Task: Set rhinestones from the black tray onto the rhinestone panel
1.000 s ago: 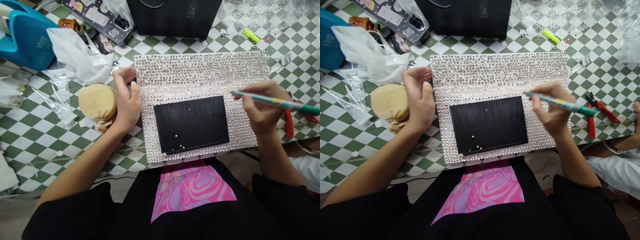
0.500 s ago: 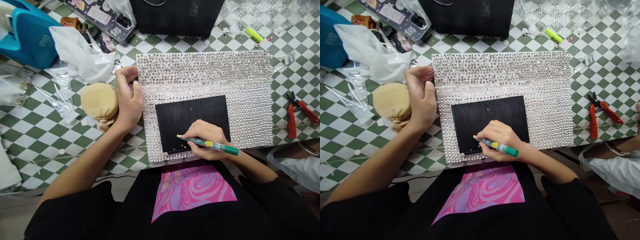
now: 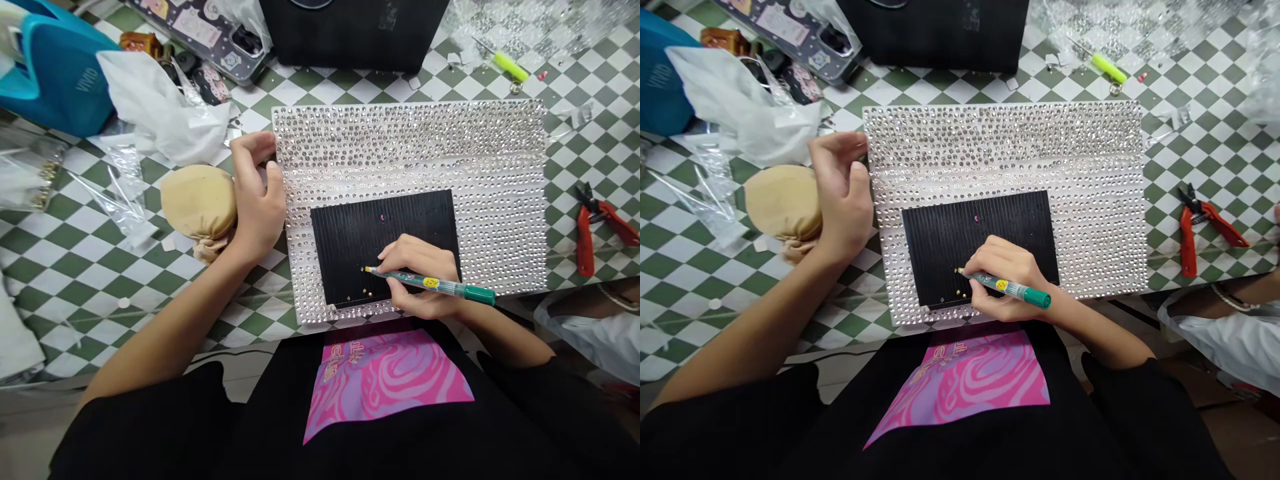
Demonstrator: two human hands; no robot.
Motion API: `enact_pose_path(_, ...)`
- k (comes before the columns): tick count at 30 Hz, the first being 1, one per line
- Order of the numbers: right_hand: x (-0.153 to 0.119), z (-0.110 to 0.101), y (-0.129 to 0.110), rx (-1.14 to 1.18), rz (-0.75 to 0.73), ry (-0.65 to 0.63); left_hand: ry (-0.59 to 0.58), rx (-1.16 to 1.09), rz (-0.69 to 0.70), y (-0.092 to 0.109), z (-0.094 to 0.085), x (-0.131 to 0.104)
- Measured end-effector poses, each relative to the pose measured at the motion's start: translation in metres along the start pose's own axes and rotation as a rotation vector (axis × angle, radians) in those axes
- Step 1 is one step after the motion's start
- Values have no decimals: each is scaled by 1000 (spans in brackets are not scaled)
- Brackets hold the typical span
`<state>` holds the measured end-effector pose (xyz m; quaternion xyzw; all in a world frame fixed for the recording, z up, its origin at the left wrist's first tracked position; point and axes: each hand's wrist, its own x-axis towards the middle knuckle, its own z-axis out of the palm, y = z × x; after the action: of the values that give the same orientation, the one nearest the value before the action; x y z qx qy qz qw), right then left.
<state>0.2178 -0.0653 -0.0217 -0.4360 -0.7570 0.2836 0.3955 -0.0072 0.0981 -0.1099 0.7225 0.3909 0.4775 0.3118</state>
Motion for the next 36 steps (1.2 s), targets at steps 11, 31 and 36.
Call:
enact_pose_path(11,2,0,0,-27,-32,4,12,8,18,-3,1,0)
enact_pose_path(31,-4,-92,59,-348,69,665,27,4,-53,2,1,0)
enact_pose_path(36,-1,-118,91,-449,120,703,29,-4,-53,3,1,1)
